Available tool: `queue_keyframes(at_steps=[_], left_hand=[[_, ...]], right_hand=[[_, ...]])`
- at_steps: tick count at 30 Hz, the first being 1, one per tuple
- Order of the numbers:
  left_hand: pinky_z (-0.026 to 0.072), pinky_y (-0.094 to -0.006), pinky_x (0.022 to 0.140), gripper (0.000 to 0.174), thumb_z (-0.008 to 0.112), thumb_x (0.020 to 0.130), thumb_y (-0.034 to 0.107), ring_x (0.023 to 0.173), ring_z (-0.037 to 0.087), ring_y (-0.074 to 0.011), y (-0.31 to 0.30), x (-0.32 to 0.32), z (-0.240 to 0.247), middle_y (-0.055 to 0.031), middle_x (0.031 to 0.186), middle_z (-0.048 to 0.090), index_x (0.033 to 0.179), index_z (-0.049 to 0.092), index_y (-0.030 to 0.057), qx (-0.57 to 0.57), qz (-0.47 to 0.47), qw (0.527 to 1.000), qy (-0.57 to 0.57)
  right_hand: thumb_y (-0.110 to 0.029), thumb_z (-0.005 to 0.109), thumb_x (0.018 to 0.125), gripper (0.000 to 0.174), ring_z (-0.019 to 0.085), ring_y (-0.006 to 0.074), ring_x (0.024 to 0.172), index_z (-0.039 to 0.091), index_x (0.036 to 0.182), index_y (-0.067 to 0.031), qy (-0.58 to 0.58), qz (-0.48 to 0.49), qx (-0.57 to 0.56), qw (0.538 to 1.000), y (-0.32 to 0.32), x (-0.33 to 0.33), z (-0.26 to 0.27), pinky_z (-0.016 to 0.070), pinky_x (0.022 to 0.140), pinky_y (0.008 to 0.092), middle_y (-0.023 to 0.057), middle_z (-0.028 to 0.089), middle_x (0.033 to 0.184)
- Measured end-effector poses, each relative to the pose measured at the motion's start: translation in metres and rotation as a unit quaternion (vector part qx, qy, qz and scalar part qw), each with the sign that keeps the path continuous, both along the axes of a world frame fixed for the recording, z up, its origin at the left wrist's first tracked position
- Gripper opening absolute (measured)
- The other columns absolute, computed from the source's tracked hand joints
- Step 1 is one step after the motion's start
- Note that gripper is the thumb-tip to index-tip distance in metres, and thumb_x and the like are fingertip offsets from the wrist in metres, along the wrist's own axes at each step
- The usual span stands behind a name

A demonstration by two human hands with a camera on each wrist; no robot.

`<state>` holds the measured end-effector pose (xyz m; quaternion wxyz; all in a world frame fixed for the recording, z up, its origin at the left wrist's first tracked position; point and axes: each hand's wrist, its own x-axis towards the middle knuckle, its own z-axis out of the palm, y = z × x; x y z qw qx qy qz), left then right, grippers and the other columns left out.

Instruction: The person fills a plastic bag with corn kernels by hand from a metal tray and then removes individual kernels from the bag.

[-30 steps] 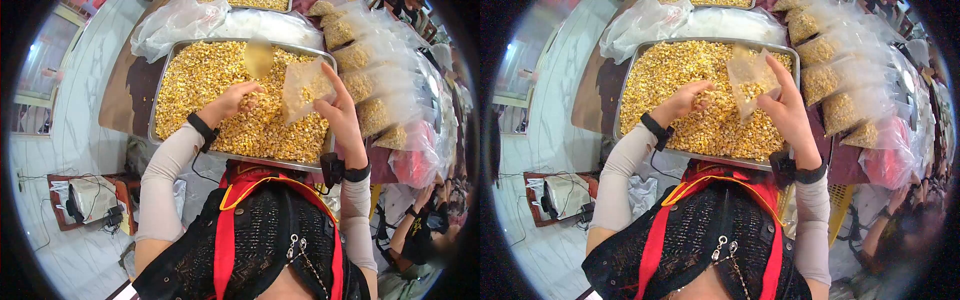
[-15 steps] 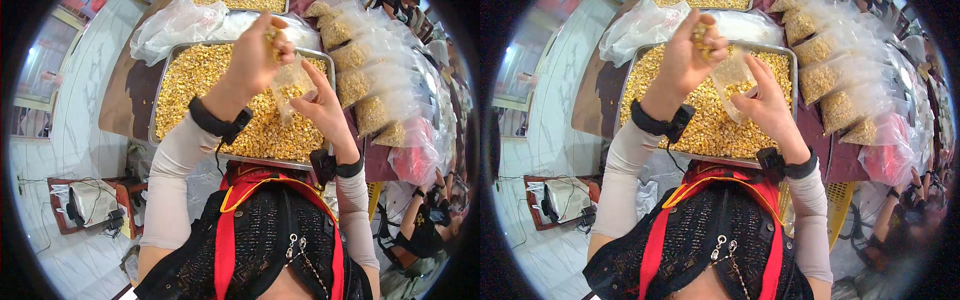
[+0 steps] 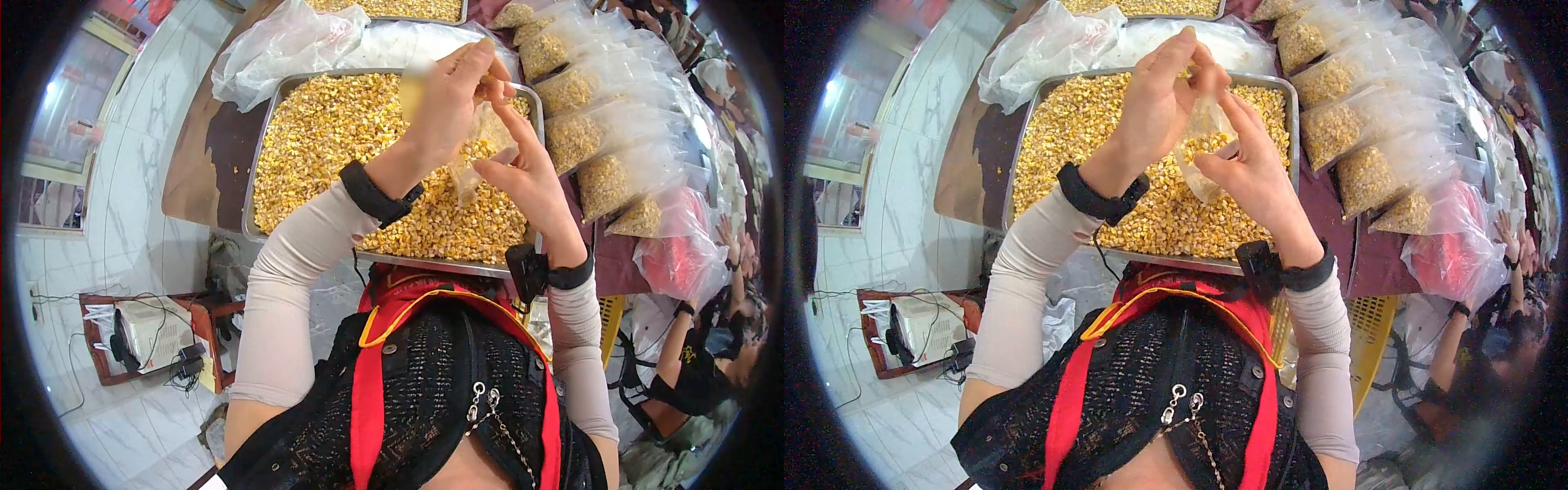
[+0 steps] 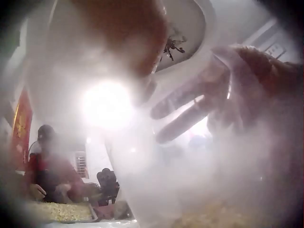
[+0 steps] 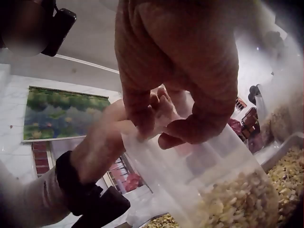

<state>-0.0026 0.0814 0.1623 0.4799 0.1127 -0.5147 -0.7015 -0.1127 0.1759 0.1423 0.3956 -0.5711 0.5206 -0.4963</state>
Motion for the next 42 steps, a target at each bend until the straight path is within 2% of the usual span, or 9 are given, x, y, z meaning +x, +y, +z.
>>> queue_keyframes(at_steps=[7, 10, 13, 16, 22, 27, 30, 34, 42], left_hand=[[0.0416, -0.0304, 0.074, 0.028, 0.045, 0.091, 0.031, 0.073, 0.052, -0.0170, -0.030, 0.036, -0.013, -0.0025, 0.064, 0.047, 0.083, 0.052, 0.0049, 0.103, 0.031, 0.994, 0.023], [0.0434, -0.0311, 0.068, 0.026, 0.046, 0.090, 0.030, 0.074, 0.052, -0.0163, -0.048, 0.063, -0.059, -0.0029, 0.072, 0.050, 0.089, 0.055, 0.0055, 0.142, 0.113, 0.962, -0.202], [0.0439, -0.0333, 0.068, 0.024, 0.050, 0.087, 0.028, 0.079, 0.054, -0.0189, -0.058, 0.081, -0.135, -0.0051, 0.082, 0.057, 0.092, 0.057, 0.0055, -0.090, 0.108, 0.868, -0.477], [0.0426, -0.0382, 0.066, 0.019, 0.054, 0.080, 0.022, 0.077, 0.053, -0.0273, -0.036, 0.079, -0.179, -0.0094, 0.083, 0.056, 0.093, 0.056, 0.0074, -0.464, 0.141, 0.627, -0.610], [0.0436, -0.0399, 0.069, 0.017, 0.052, 0.080, 0.021, 0.078, 0.055, -0.0285, 0.004, 0.083, -0.163, -0.0079, 0.082, 0.052, 0.094, 0.054, 0.0112, -0.609, 0.074, 0.575, -0.541], [0.0448, -0.0344, 0.053, 0.016, 0.054, 0.081, 0.020, 0.072, 0.055, -0.0221, -0.031, 0.116, -0.157, -0.0080, 0.080, 0.053, 0.092, 0.053, 0.0087, -0.500, 0.133, 0.599, -0.611], [0.0468, -0.0284, 0.055, 0.022, 0.051, 0.087, 0.026, 0.063, 0.054, -0.0168, -0.048, 0.118, -0.140, -0.0073, 0.079, 0.059, 0.093, 0.053, 0.0051, -0.143, 0.174, 0.843, -0.488], [0.0490, -0.0289, 0.057, 0.020, 0.049, 0.086, 0.020, 0.072, 0.056, -0.0200, -0.055, 0.129, -0.131, -0.0105, 0.083, 0.058, 0.100, 0.054, 0.0066, 0.416, 0.052, 0.902, -0.102], [0.0412, -0.0240, 0.054, 0.018, 0.053, 0.088, 0.018, 0.066, 0.048, -0.0149, -0.030, 0.083, -0.070, -0.0062, 0.079, 0.051, 0.099, 0.052, 0.0033, 0.373, -0.112, 0.917, 0.090]], right_hand=[[0.002, 0.058, 0.072, 0.066, 0.054, 0.0101, 0.079, 0.032, 0.133, -0.0015, -0.002, -0.008, 0.012, 1.000, 0.000, -0.006, -0.005, 0.0449, 0.073, 0.0220, 0.0118, 0.034, 0.132], [0.004, 0.057, 0.072, 0.066, 0.052, 0.0083, 0.075, 0.033, 0.133, -0.0024, -0.027, -0.026, 0.038, 0.999, 0.003, -0.016, -0.004, 0.0441, 0.071, 0.0213, 0.0089, 0.036, 0.130], [0.005, 0.056, 0.071, 0.066, 0.051, 0.0073, 0.074, 0.034, 0.132, -0.0030, -0.029, -0.041, 0.072, 0.996, 0.006, -0.019, 0.003, 0.0438, 0.070, 0.0209, 0.0067, 0.037, 0.128], [0.006, 0.056, 0.071, 0.066, 0.051, 0.0068, 0.076, 0.035, 0.132, -0.0037, -0.043, -0.044, 0.082, 0.995, 0.008, -0.019, 0.002, 0.0433, 0.070, 0.0208, 0.0062, 0.038, 0.127], [0.006, 0.056, 0.072, 0.064, 0.051, 0.0083, 0.080, 0.036, 0.132, -0.0049, -0.031, -0.036, 0.070, 0.996, 0.010, -0.021, 0.002, 0.0424, 0.074, 0.0213, 0.0061, 0.038, 0.128], [0.006, 0.056, 0.073, 0.064, 0.049, 0.0065, 0.078, 0.036, 0.133, -0.0066, -0.074, -0.029, 0.072, 0.994, 0.011, -0.019, -0.001, 0.0414, 0.072, 0.0199, 0.0041, 0.042, 0.123], [0.005, 0.056, 0.074, 0.064, 0.048, 0.0036, 0.075, 0.035, 0.133, -0.0075, -0.066, -0.030, 0.073, 0.995, 0.012, -0.016, -0.003, 0.0407, 0.069, 0.0184, 0.0014, 0.046, 0.115], [0.004, 0.057, 0.075, 0.065, 0.048, 0.0026, 0.069, 0.034, 0.134, -0.0083, -0.079, -0.038, 0.064, 0.994, 0.012, -0.012, -0.006, 0.0406, 0.064, 0.0180, -0.0003, 0.049, 0.108], [0.004, 0.058, 0.073, 0.068, 0.052, 0.0054, 0.070, 0.032, 0.134, -0.0080, -0.076, -0.035, 0.058, 0.995, 0.016, -0.007, -0.005, 0.0442, 0.067, 0.0197, 0.0084, 0.036, 0.130]])
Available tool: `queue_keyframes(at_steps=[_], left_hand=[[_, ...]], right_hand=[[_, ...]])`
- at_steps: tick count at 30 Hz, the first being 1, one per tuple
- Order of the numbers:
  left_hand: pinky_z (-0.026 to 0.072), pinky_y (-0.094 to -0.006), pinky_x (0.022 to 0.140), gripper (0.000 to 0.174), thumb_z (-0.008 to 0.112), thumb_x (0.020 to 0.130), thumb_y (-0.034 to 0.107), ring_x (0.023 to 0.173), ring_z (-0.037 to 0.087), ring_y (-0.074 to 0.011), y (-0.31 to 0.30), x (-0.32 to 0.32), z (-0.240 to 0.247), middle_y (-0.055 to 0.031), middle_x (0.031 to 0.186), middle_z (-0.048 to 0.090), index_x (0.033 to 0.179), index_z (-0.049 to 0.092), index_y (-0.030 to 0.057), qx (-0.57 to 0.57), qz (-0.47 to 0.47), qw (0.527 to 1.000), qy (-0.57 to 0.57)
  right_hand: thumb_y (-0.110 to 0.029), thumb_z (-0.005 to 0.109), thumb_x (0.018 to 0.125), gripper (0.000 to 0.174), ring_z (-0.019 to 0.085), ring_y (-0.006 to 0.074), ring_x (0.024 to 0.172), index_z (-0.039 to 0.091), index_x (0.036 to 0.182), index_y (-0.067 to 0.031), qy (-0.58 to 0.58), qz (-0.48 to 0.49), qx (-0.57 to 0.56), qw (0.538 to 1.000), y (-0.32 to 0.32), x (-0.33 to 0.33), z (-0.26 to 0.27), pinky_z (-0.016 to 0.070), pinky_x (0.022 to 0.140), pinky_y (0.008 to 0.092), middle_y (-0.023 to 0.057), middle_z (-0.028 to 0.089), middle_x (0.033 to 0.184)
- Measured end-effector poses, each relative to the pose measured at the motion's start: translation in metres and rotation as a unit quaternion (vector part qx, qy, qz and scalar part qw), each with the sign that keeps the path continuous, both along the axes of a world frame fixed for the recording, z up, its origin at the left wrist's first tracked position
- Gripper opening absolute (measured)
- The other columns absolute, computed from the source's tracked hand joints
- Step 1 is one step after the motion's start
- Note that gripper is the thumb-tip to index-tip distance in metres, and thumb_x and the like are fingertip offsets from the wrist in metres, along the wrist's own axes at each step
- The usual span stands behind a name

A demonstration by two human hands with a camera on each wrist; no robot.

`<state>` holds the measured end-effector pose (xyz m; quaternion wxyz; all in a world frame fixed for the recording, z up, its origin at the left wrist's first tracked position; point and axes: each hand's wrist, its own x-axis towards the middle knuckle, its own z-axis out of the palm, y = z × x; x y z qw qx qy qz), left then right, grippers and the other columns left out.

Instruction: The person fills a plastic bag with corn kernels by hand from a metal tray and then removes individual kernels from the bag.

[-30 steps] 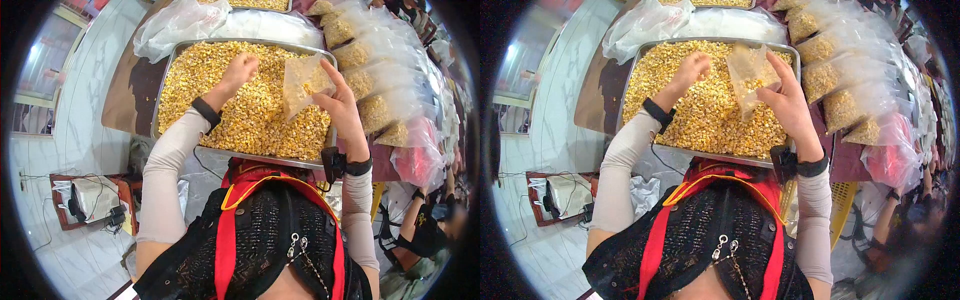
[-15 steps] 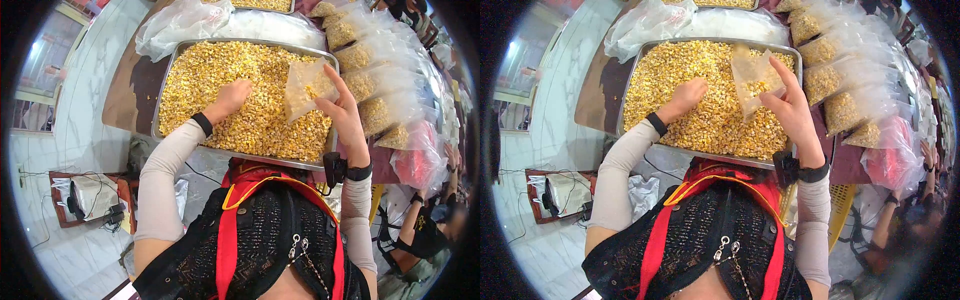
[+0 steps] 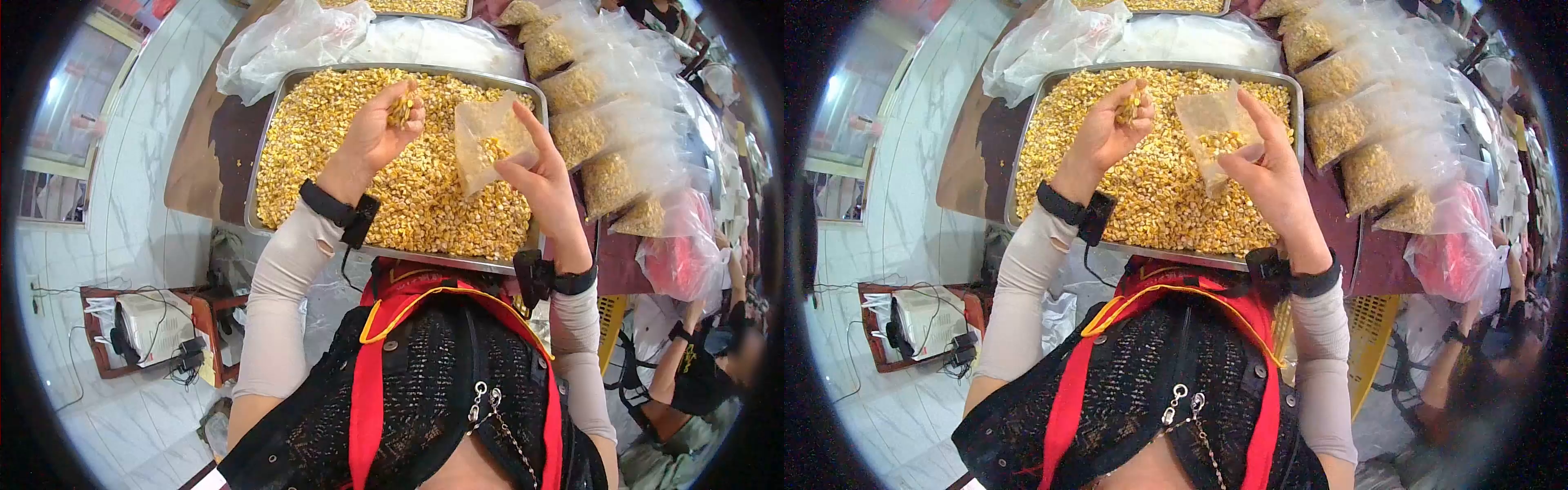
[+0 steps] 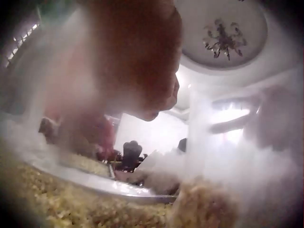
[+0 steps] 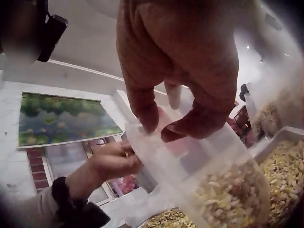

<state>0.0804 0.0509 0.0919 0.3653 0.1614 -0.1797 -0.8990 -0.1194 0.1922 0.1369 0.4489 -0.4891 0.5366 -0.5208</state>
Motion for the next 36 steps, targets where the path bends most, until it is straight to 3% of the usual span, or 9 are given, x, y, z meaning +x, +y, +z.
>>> queue_keyframes(at_steps=[4, 7, 13, 27, 30, 32, 33, 35, 36], left_hand=[[0.0387, -0.0227, 0.053, 0.017, 0.052, 0.089, 0.021, 0.063, 0.046, -0.0123, 0.012, -0.037, 0.049, -0.0041, 0.075, 0.050, 0.094, 0.052, 0.0041, -0.096, -0.012, 0.995, 0.033], [0.0397, -0.0221, 0.055, 0.018, 0.051, 0.090, 0.023, 0.062, 0.047, -0.0107, 0.030, -0.069, 0.070, -0.0026, 0.074, 0.050, 0.090, 0.051, 0.0053, -0.187, 0.065, 0.980, -0.015], [0.0378, -0.0214, 0.065, 0.026, 0.044, 0.093, 0.029, 0.067, 0.044, -0.0076, 0.042, -0.096, 0.067, 0.0002, 0.071, 0.048, 0.085, 0.050, 0.0053, -0.480, 0.173, 0.841, -0.177], [0.0386, -0.0241, 0.066, 0.022, 0.044, 0.093, 0.025, 0.069, 0.045, -0.0079, 0.029, -0.064, 0.054, -0.0010, 0.071, 0.051, 0.085, 0.051, 0.0064, -0.419, 0.243, 0.852, -0.199], [0.0403, -0.0249, 0.076, 0.022, 0.046, 0.090, 0.022, 0.079, 0.052, -0.0120, 0.004, -0.040, 0.003, -0.0047, 0.077, 0.056, 0.096, 0.054, 0.0027, -0.402, 0.149, 0.791, -0.436], [0.0424, -0.0356, 0.077, 0.039, 0.053, 0.083, 0.034, 0.089, 0.055, -0.0247, -0.016, -0.027, -0.056, -0.0148, 0.094, 0.058, 0.108, 0.054, 0.0045, -0.628, 0.063, 0.595, -0.497], [0.0424, -0.0356, 0.077, 0.039, 0.053, 0.083, 0.034, 0.089, 0.055, -0.0247, -0.016, -0.025, -0.070, -0.0148, 0.094, 0.058, 0.108, 0.054, 0.0045, -0.627, 0.063, 0.596, -0.498], [0.0246, -0.0577, 0.094, 0.058, 0.053, 0.080, 0.039, 0.121, 0.032, -0.0395, 0.009, -0.015, -0.093, -0.0222, 0.130, 0.036, 0.130, 0.038, 0.0132, -0.625, -0.172, 0.336, -0.683], [0.0166, -0.0629, 0.094, 0.062, 0.052, 0.081, 0.039, 0.125, 0.022, -0.0420, 0.016, -0.014, -0.101, -0.0205, 0.136, 0.025, 0.134, 0.030, 0.0167, -0.619, -0.198, 0.309, -0.694]], right_hand=[[0.004, 0.058, 0.071, 0.069, 0.054, 0.0076, 0.073, 0.032, 0.134, -0.0072, 0.023, 0.003, -0.017, 1.000, 0.001, 0.006, -0.001, 0.0453, 0.069, 0.0211, 0.0107, 0.032, 0.133], [0.005, 0.057, 0.075, 0.069, 0.051, 0.0033, 0.068, 0.029, 0.136, -0.0077, 0.035, 0.017, -0.037, 0.999, 0.002, 0.011, 0.000, 0.0390, 0.062, 0.0168, -0.0001, 0.057, 0.085], [0.006, 0.057, 0.072, 0.070, 0.052, 0.0045, 0.073, 0.029, 0.135, -0.0052, 0.041, 0.017, -0.065, 0.997, -0.002, 0.005, -0.008, 0.0424, 0.063, 0.0188, 0.0029, 0.044, 0.119], [0.002, 0.057, 0.069, 0.066, 0.054, 0.0111, 0.080, 0.036, 0.132, -0.0052, 0.017, 0.023, -0.061, 0.998, 0.002, -0.003, -0.005, 0.0433, 0.076, 0.0225, 0.0123, 0.034, 0.131], [0.003, 0.056, 0.069, 0.065, 0.053, 0.0099, 0.080, 0.039, 0.131, -0.0080, 0.032, 0.009, -0.075, 0.997, -0.001, -0.009, -0.007, 0.0431, 0.074, 0.0217, 0.0118, 0.034, 0.131], [0.005, 0.054, 0.069, 0.063, 0.052, 0.0083, 0.077, 0.042, 0.129, -0.0102, 0.037, -0.011, -0.089, 0.995, -0.003, -0.011, -0.007, 0.0433, 0.071, 0.0213, 0.0126, 0.033, 0.132], [0.005, 0.054, 0.069, 0.063, 0.052, 0.0083, 0.077, 0.042, 0.129, -0.0102, 0.037, -0.010, -0.088, 0.995, -0.006, -0.012, -0.007, 0.0433, 0.071, 0.0213, 0.0126, 0.033, 0.132], [0.009, 0.053, 0.070, 0.065, 0.052, 0.0067, 0.080, 0.039, 0.131, -0.0078, 0.125, -0.044, -0.092, 0.987, -0.007, -0.015, -0.009, 0.0421, 0.070, 0.0203, 0.0081, 0.032, 0.136], [0.009, 0.052, 0.068, 0.062, 0.051, 0.0101, 0.088, 0.044, 0.127, -0.0082, 0.096, -0.057, -0.079, 0.991, -0.007, -0.014, -0.006, 0.0420, 0.070, 0.0218, 0.0096, 0.032, 0.136]])
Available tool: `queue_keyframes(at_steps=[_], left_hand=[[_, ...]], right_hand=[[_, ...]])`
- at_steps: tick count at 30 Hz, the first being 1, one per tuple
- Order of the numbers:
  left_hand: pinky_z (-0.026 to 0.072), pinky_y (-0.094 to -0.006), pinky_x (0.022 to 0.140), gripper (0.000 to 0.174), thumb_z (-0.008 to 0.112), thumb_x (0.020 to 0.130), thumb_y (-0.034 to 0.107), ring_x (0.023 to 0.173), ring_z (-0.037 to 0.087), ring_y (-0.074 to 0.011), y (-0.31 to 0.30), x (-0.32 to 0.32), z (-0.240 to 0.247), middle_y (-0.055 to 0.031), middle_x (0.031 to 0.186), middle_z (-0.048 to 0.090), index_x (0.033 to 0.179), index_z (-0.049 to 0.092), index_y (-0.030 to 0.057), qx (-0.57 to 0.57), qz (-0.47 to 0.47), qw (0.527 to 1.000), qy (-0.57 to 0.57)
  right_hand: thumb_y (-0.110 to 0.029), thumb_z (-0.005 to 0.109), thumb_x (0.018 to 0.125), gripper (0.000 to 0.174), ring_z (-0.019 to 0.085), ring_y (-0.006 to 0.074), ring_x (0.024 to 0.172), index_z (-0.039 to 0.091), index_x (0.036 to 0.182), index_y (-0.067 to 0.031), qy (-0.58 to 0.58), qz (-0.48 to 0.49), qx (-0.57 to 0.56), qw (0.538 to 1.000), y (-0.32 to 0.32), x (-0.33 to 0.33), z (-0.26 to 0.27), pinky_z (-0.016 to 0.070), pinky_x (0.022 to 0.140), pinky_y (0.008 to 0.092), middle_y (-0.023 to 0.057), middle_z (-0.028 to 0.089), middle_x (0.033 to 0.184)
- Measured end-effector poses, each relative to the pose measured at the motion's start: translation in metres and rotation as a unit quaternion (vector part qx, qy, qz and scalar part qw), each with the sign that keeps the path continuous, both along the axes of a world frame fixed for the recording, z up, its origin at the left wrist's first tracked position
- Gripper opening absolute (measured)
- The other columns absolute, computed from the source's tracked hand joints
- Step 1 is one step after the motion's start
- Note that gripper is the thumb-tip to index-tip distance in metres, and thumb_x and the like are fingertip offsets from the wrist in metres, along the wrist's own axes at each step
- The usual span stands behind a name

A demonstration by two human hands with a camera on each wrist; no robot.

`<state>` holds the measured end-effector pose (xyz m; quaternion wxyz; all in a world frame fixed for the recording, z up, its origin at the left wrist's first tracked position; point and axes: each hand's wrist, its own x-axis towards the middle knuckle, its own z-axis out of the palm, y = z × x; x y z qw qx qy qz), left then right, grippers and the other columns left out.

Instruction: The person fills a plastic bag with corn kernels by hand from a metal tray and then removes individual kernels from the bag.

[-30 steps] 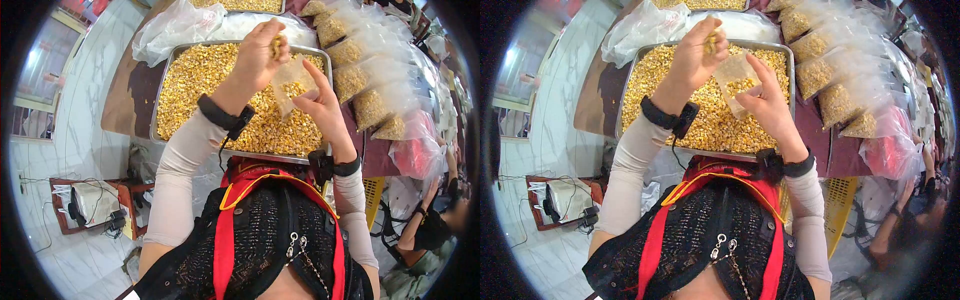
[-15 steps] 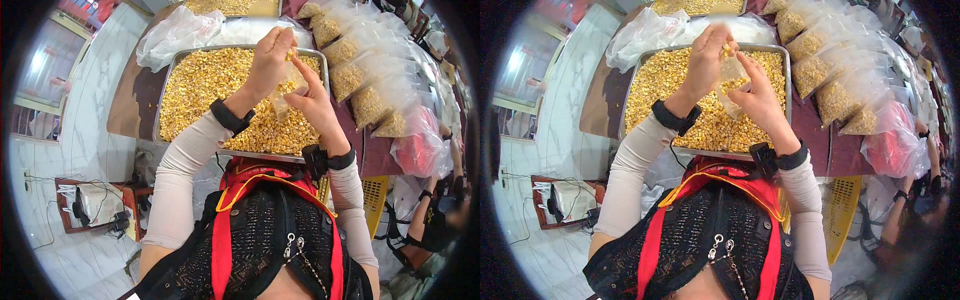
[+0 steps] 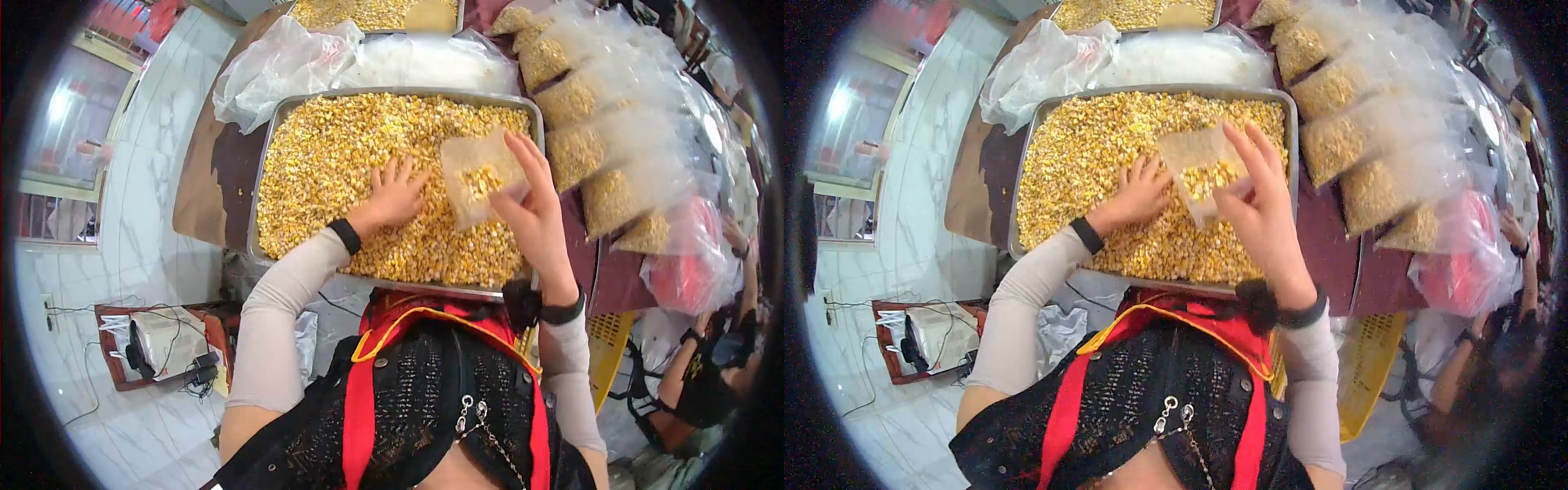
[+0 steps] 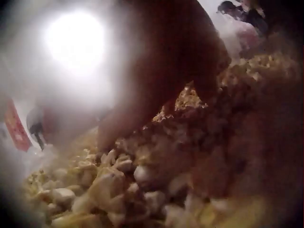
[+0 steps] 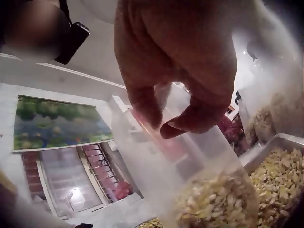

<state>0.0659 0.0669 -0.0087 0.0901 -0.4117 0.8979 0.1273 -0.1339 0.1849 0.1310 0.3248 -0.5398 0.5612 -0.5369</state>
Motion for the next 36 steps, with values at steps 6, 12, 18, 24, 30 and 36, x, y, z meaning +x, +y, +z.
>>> queue_keyframes(at_steps=[6, 12, 18, 24, 30, 36], left_hand=[[0.0153, -0.0751, 0.085, 0.061, 0.047, 0.083, 0.032, 0.120, 0.024, -0.0526, 0.003, 0.002, 0.018, -0.0249, 0.140, 0.017, 0.136, 0.026, 0.0097, -0.059, -0.162, 0.981, -0.092], [0.0059, -0.0737, 0.089, 0.064, 0.039, 0.088, 0.039, 0.126, 0.012, -0.0517, -0.003, -0.002, 0.012, -0.0259, 0.141, 0.009, 0.140, 0.012, 0.0142, 0.106, -0.054, 0.991, -0.057], [0.0034, -0.0710, 0.092, 0.066, 0.038, 0.087, 0.042, 0.126, 0.009, -0.0514, -0.002, -0.003, 0.017, -0.0254, 0.141, 0.009, 0.141, 0.009, 0.0152, 0.120, -0.057, 0.989, -0.058], [0.0054, -0.0694, 0.093, 0.069, 0.047, 0.083, 0.040, 0.127, 0.013, -0.0480, 0.007, -0.007, 0.013, -0.0222, 0.141, 0.015, 0.140, 0.015, 0.0170, 0.085, -0.030, 0.995, -0.049], [0.0228, -0.0555, 0.096, 0.047, 0.054, 0.079, 0.024, 0.121, 0.034, -0.0347, 0.025, -0.014, 0.032, -0.0148, 0.130, 0.038, 0.124, 0.045, 0.0155, 0.021, 0.093, 0.988, 0.124], [0.0397, -0.0387, 0.081, 0.028, 0.047, 0.084, 0.019, 0.095, 0.054, -0.0277, 0.039, 0.004, 0.060, -0.0096, 0.101, 0.059, 0.108, 0.057, 0.0085, 0.176, 0.186, 0.894, 0.368]], right_hand=[[0.009, 0.048, 0.064, 0.056, 0.031, 0.0343, 0.126, 0.052, 0.117, -0.0085, 0.097, 0.068, 0.055, 0.991, -0.017, -0.019, 0.001, 0.0390, 0.090, 0.0354, 0.0215, 0.025, 0.138], [0.003, 0.054, 0.073, 0.041, 0.059, 0.0120, 0.074, 0.054, 0.113, -0.0070, 0.075, 0.103, 0.119, 0.985, -0.035, -0.008, 0.001, 0.0459, 0.064, 0.0237, 0.0186, 0.032, 0.131], [-0.002, 0.055, 0.078, 0.041, 0.059, 0.0171, 0.072, 0.052, 0.118, -0.0119, 0.120, 0.147, 0.136, 0.973, -0.048, -0.004, 0.020, 0.0471, 0.059, 0.0268, 0.0215, 0.030, 0.131], [0.003, 0.051, 0.073, 0.051, 0.057, 0.0310, 0.089, 0.047, 0.122, -0.0111, 0.157, 0.096, 0.120, 0.976, -0.037, 0.009, 0.035, 0.0465, 0.065, 0.0311, 0.0252, 0.026, 0.133], [0.008, 0.048, 0.072, 0.055, 0.056, 0.0250, 0.079, 0.046, 0.123, -0.0116, 0.121, 0.072, 0.135, 0.981, -0.020, 0.017, 0.037, 0.0449, 0.064, 0.0279, 0.0248, 0.024, 0.135], [0.006, 0.050, 0.072, 0.049, 0.056, 0.0210, 0.076, 0.050, 0.118, -0.0098, 0.165, 0.023, 0.115, 0.979, 0.001, 0.026, 0.022, 0.0450, 0.064, 0.0266, 0.0236, 0.024, 0.135]])
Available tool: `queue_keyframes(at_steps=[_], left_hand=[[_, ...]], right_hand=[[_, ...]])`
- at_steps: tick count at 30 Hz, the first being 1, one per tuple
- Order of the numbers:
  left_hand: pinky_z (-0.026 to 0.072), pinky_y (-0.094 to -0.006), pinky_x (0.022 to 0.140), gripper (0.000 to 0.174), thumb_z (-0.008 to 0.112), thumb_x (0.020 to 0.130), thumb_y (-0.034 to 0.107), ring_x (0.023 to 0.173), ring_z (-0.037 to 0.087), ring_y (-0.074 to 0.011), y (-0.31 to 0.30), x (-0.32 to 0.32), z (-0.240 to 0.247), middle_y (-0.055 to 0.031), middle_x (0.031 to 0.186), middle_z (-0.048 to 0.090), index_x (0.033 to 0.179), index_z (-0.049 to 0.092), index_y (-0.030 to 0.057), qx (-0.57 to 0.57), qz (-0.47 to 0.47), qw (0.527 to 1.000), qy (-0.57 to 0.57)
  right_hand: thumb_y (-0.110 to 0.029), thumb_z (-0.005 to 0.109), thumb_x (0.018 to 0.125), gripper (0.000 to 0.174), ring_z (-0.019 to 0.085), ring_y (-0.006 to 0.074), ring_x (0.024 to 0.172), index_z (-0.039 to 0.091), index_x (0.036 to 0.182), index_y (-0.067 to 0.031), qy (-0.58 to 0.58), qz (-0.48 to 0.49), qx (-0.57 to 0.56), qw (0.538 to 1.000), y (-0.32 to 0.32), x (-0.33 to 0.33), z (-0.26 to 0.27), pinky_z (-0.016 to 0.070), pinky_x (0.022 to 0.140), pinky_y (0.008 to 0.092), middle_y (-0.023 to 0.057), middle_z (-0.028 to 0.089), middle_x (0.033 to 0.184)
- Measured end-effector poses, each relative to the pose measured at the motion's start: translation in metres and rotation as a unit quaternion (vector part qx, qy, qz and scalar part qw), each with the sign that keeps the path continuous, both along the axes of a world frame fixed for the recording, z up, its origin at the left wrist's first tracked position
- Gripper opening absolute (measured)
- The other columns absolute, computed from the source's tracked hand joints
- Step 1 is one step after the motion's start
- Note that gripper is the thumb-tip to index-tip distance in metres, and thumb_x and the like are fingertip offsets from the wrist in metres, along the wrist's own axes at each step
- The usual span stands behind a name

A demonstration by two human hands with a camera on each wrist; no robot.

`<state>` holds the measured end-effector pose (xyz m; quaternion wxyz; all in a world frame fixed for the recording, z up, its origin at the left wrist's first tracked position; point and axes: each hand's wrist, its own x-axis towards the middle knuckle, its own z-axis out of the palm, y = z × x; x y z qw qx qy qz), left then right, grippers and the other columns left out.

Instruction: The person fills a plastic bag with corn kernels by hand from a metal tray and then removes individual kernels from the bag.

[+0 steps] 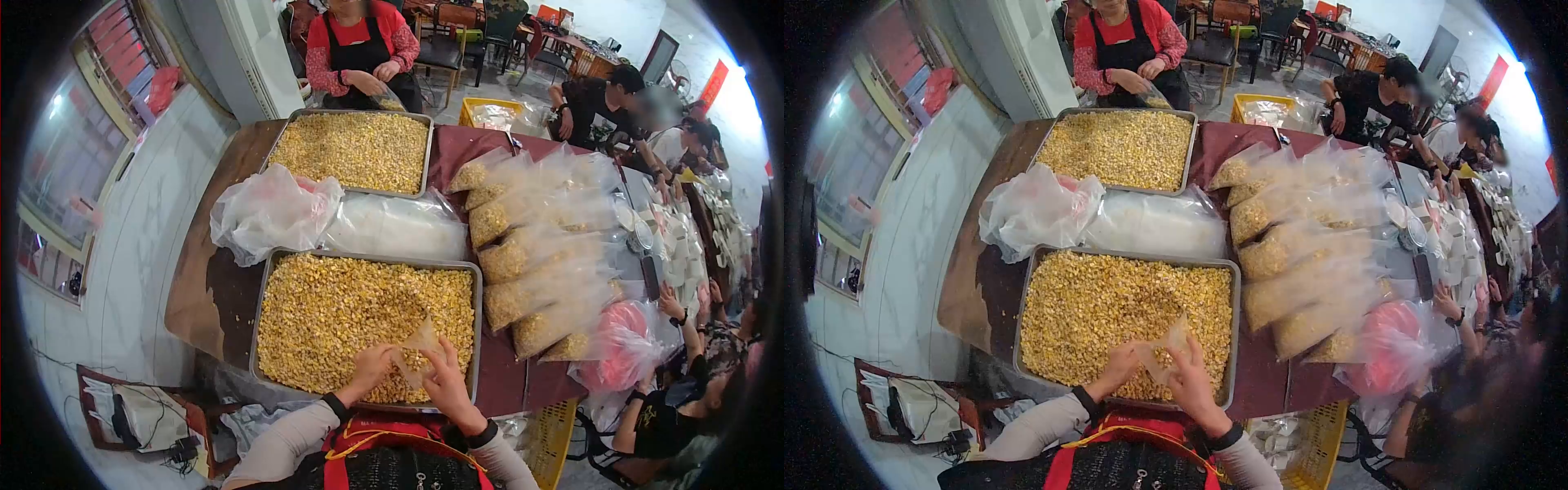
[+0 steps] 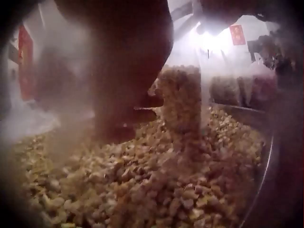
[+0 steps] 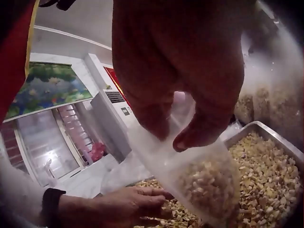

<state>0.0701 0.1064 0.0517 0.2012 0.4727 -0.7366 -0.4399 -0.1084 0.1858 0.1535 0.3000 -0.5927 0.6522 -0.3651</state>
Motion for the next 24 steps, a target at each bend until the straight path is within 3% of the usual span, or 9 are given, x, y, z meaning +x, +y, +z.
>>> queue_keyframes(at_steps=[1, 2, 5, 7, 9, 12, 17, 21, 24], left_hand=[[0.0434, -0.0364, 0.075, 0.027, 0.047, 0.085, 0.020, 0.087, 0.057, -0.0280, 0.006, 0.003, 0.002, -0.0107, 0.095, 0.061, 0.105, 0.058, 0.0065, 0.123, 0.041, 0.991, 0.042], [0.0434, -0.0364, 0.075, 0.027, 0.047, 0.085, 0.020, 0.087, 0.057, -0.0280, 0.010, 0.006, 0.004, -0.0107, 0.095, 0.061, 0.105, 0.058, 0.0065, 0.126, 0.042, 0.990, 0.040], [0.0461, -0.0326, 0.066, 0.025, 0.046, 0.086, 0.020, 0.076, 0.059, -0.0264, 0.014, 0.013, 0.003, -0.0132, 0.085, 0.061, 0.097, 0.060, 0.0028, 0.119, 0.099, 0.988, 0.003], [0.0458, -0.0325, 0.066, 0.024, 0.047, 0.085, 0.018, 0.075, 0.059, -0.0237, 0.010, 0.013, -0.012, -0.0131, 0.080, 0.061, 0.097, 0.060, 0.0020, -0.046, 0.102, 0.992, 0.052], [0.0458, -0.0341, 0.067, 0.023, 0.050, 0.083, 0.017, 0.076, 0.059, -0.0270, 0.010, 0.015, -0.009, -0.0143, 0.083, 0.060, 0.096, 0.059, 0.0014, 0.025, 0.116, 0.993, 0.018], [0.0446, -0.0366, 0.073, 0.022, 0.052, 0.080, 0.015, 0.084, 0.057, -0.0309, 0.017, 0.022, -0.009, -0.0163, 0.088, 0.059, 0.097, 0.059, 0.0023, 0.047, 0.093, 0.993, -0.054], [0.0411, -0.0399, 0.083, 0.023, 0.051, 0.077, 0.012, 0.096, 0.051, -0.0331, 0.005, 0.049, -0.053, -0.0154, 0.098, 0.056, 0.096, 0.060, 0.0049, -0.173, 0.040, 0.981, -0.072], [0.0413, -0.0389, 0.083, 0.025, 0.051, 0.075, 0.011, 0.097, 0.050, -0.0320, 0.000, 0.071, -0.033, -0.0151, 0.102, 0.054, 0.098, 0.059, 0.0062, -0.115, -0.045, 0.989, -0.084], [0.0405, -0.0406, 0.081, 0.025, 0.052, 0.076, 0.013, 0.094, 0.050, -0.0324, -0.010, 0.083, -0.023, -0.0139, 0.103, 0.053, 0.100, 0.059, 0.0088, -0.208, -0.082, 0.964, -0.141]], right_hand=[[0.005, 0.051, 0.072, 0.049, 0.056, 0.0204, 0.075, 0.050, 0.119, -0.0098, 0.014, -0.003, -0.020, 1.000, 0.006, 0.001, -0.005, 0.0452, 0.064, 0.0265, 0.0234, 0.025, 0.135], [0.005, 0.051, 0.072, 0.049, 0.056, 0.0204, 0.075, 0.050, 0.119, -0.0098, 0.012, -0.003, -0.017, 1.000, 0.012, 0.002, -0.006, 0.0452, 0.064, 0.0265, 0.0234, 0.025, 0.135], [0.005, 0.052, 0.071, 0.050, 0.057, 0.0203, 0.076, 0.050, 0.119, -0.0098, -0.042, -0.003, 0.031, 0.999, 0.020, 0.006, -0.005, 0.0459, 0.065, 0.0267, 0.0232, 0.025, 0.134], [0.004, 0.052, 0.072, 0.049, 0.057, 0.0205, 0.078, 0.050, 0.119, -0.0096, -0.027, 0.017, 0.004, 0.999, 0.021, 0.007, -0.002, 0.0464, 0.066, 0.0273, 0.0231, 0.026, 0.134], [0.002, 0.053, 0.072, 0.048, 0.057, 0.0212, 0.080, 0.050, 0.119, -0.0098, -0.038, 0.025, 0.004, 0.999, 0.024, 0.008, 0.001, 0.0464, 0.069, 0.0273, 0.0215, 0.028, 0.134], [0.002, 0.052, 0.073, 0.047, 0.056, 0.0184, 0.075, 0.049, 0.119, -0.0074, -0.050, 0.023, -0.043, 0.998, 0.032, 0.012, -0.003, 0.0460, 0.069, 0.0273, 0.0195, 0.029, 0.134], [0.003, 0.050, 0.073, 0.046, 0.053, 0.0145, 0.077, 0.048, 0.119, -0.0003, -0.130, -0.039, -0.016, 0.991, 0.020, 0.007, -0.014, 0.0432, 0.065, 0.0236, 0.0144, 0.040, 0.128], [0.003, 0.051, 0.072, 0.047, 0.048, 0.0095, 0.067, 0.050, 0.119, -0.0009, -0.161, -0.085, -0.024, 0.983, 0.009, 0.006, -0.006, 0.0420, 0.062, 0.0224, 0.0116, 0.047, 0.123], [0.003, 0.052, 0.071, 0.048, 0.048, 0.0082, 0.068, 0.051, 0.119, -0.0017, -0.192, -0.121, 0.002, 0.974, 0.003, 0.016, -0.004, 0.0423, 0.062, 0.0218, 0.0095, 0.048, 0.122]])
